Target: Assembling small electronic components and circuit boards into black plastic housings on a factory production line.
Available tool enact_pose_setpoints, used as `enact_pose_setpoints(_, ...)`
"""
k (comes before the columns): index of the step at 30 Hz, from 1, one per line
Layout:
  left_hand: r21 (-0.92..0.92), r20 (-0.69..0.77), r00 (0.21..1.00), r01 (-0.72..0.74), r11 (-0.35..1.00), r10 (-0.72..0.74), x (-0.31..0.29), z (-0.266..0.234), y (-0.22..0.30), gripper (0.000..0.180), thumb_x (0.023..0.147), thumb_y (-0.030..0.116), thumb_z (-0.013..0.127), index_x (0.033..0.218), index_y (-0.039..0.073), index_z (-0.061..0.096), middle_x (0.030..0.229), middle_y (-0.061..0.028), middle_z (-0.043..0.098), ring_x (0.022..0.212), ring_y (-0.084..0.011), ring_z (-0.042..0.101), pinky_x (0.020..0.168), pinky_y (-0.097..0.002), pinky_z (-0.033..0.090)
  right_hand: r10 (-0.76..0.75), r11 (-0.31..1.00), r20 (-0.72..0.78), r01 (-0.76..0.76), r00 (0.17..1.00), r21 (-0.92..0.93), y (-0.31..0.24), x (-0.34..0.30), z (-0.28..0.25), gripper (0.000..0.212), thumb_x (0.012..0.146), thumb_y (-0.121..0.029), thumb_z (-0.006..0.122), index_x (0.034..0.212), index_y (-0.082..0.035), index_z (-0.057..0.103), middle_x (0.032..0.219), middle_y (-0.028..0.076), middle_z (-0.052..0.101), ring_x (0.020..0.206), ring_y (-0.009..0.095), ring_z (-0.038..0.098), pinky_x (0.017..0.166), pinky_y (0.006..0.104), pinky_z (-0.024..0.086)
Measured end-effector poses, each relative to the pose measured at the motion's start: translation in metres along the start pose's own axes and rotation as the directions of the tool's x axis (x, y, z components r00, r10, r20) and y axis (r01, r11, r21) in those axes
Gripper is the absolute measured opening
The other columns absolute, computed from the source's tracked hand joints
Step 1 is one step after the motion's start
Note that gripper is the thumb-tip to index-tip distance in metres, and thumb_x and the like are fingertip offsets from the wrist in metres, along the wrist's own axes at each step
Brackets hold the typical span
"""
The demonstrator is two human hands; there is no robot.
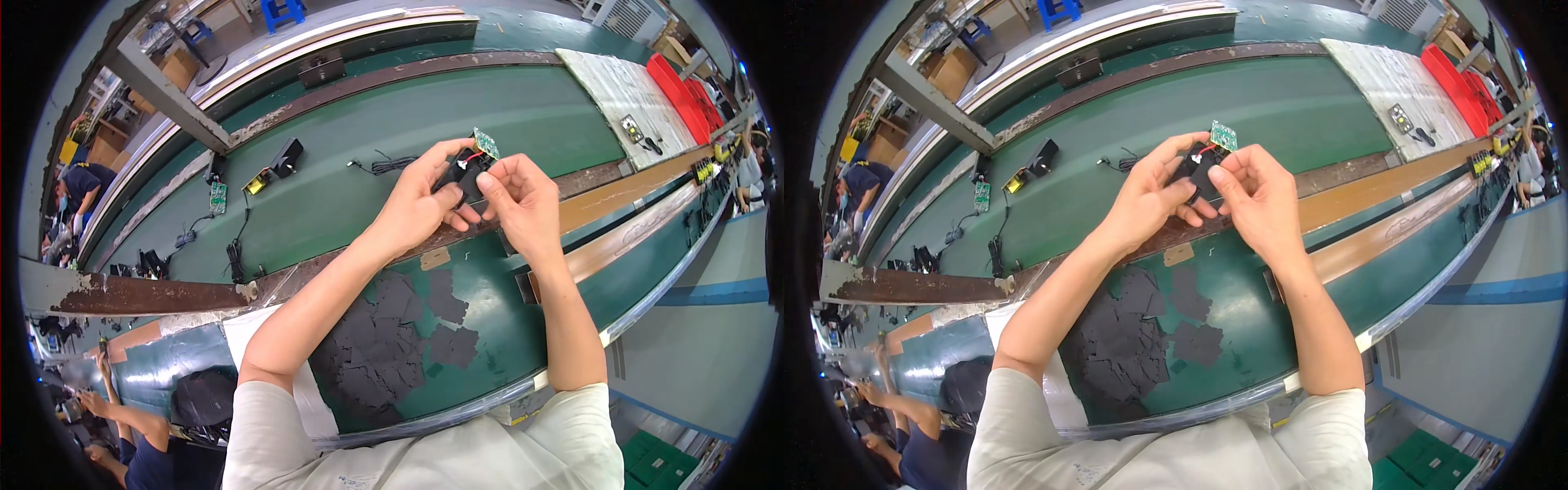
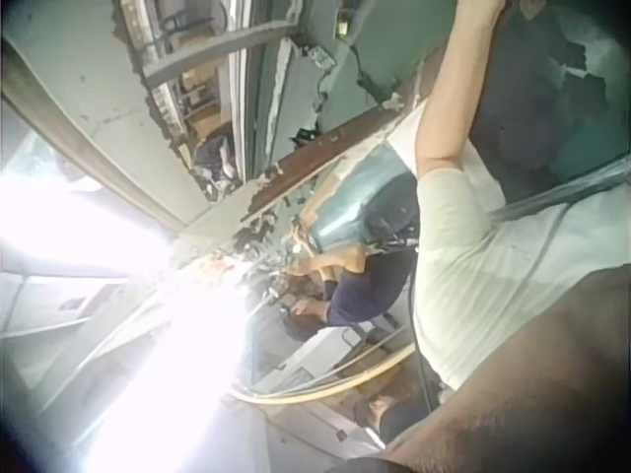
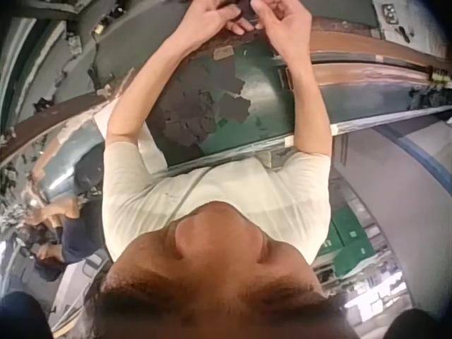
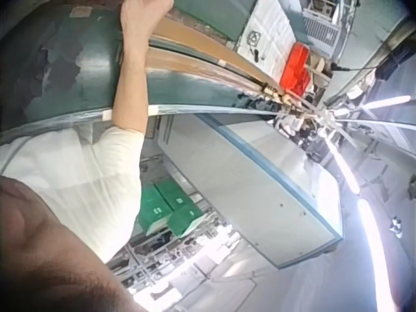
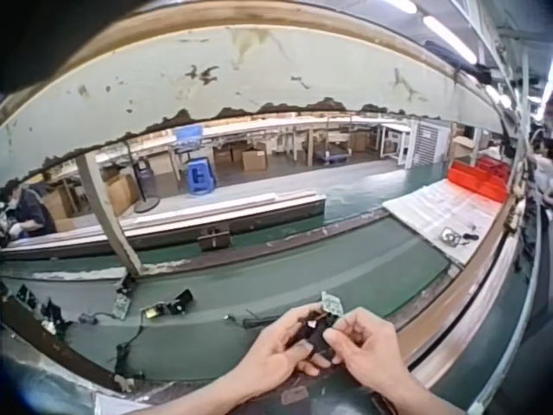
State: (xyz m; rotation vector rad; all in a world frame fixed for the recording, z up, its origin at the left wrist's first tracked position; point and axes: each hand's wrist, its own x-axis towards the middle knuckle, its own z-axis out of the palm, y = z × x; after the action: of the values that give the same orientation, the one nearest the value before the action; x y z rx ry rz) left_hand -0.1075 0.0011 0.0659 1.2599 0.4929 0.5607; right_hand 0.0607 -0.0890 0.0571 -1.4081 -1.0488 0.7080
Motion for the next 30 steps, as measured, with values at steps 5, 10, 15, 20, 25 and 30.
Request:
enact_pose_setpoints(5, 0.085, -0.028, 1.000, 0.014, 0.996, -0.012, -0.002, 0.008, -0.001, 0.042, 0.111, 0.011, 0.059, 0.152, 0.004, 0.051, 0.113, -0.0129, 0.073, 0.075, -0.0153, 0.074, 0.054, -0.0224, 0.056, -0.136, 0.986, -0.097, 0.125, 0.986, -0.108, -0.001, -0.007, 0.004, 0.010, 0.103, -0.008, 0.074, 0.102, 0.000, 0.070, 0.079, 0.004, 0.067, 0.068, 0.011, 0.062, 0.059, 0.0265, 0.048)
enact_pose_setpoints(10, 0.164, 0.116, 0.988, 0.085, 0.983, -0.105, -0.002, 0.004, 0.009, 0.032, 0.112, 0.018, 0.062, 0.141, 0.003, 0.060, 0.100, -0.0088, 0.076, 0.066, -0.0118, 0.071, 0.046, -0.0196, 0.046, -0.421, 0.881, -0.116, 0.375, 0.900, -0.289, 0.003, 0.011, -0.018, 0.015, 0.106, -0.014, 0.070, 0.101, 0.000, 0.075, 0.084, 0.002, 0.067, 0.077, 0.008, 0.062, 0.064, 0.0251, 0.048)
enact_pose_setpoints(15, 0.106, 0.051, 0.998, 0.029, 0.994, -0.034, -0.004, 0.007, 0.016, 0.022, 0.112, 0.013, 0.060, 0.132, 0.004, 0.063, 0.094, -0.0067, 0.073, 0.066, -0.0109, 0.069, 0.050, -0.0232, 0.051, -0.101, 0.993, 0.036, 0.098, 0.994, 0.064, 0.006, 0.014, -0.028, 0.027, 0.108, -0.023, 0.064, 0.100, 0.001, 0.074, 0.087, 0.005, 0.069, 0.078, 0.011, 0.065, 0.064, 0.0257, 0.049)
enact_pose_setpoints(20, 0.338, -0.160, 0.966, -0.139, 0.931, 0.202, 0.002, 0.005, 0.000, 0.019, 0.109, 0.010, 0.066, 0.127, 0.003, 0.067, 0.094, -0.0070, 0.074, 0.071, -0.0108, 0.068, 0.056, -0.0257, 0.054, 0.220, 0.914, 0.297, -0.303, 0.929, 0.269, -0.012, 0.001, -0.013, 0.031, 0.111, -0.030, 0.057, 0.105, -0.002, 0.070, 0.086, 0.005, 0.071, 0.074, 0.010, 0.067, 0.058, 0.0231, 0.047)
enact_pose_setpoints(25, 0.686, -0.071, 0.854, -0.333, 0.646, 0.516, 0.002, 0.000, 0.000, 0.020, 0.103, 0.004, 0.071, 0.123, 0.001, 0.069, 0.099, -0.0113, 0.076, 0.075, -0.0183, 0.071, 0.068, -0.0333, 0.059, 0.270, 0.875, 0.396, -0.395, 0.878, 0.279, -0.019, 0.001, -0.016, 0.031, 0.112, -0.036, 0.055, 0.107, -0.007, 0.067, 0.084, 0.004, 0.072, 0.068, 0.009, 0.065, 0.052, 0.0223, 0.043)
enact_pose_setpoints(30, 0.795, 0.075, 0.712, -0.466, 0.390, 0.698, 0.006, 0.000, 0.000, 0.024, 0.098, 0.001, 0.073, 0.121, 0.001, 0.071, 0.104, -0.0140, 0.076, 0.084, -0.0294, 0.075, 0.076, -0.0392, 0.060, 0.256, 0.867, 0.441, -0.406, 0.860, 0.288, -0.010, 0.003, -0.019, 0.035, 0.112, -0.041, 0.054, 0.106, -0.010, 0.068, 0.082, 0.002, 0.071, 0.065, 0.007, 0.061, 0.052, 0.0225, 0.040)
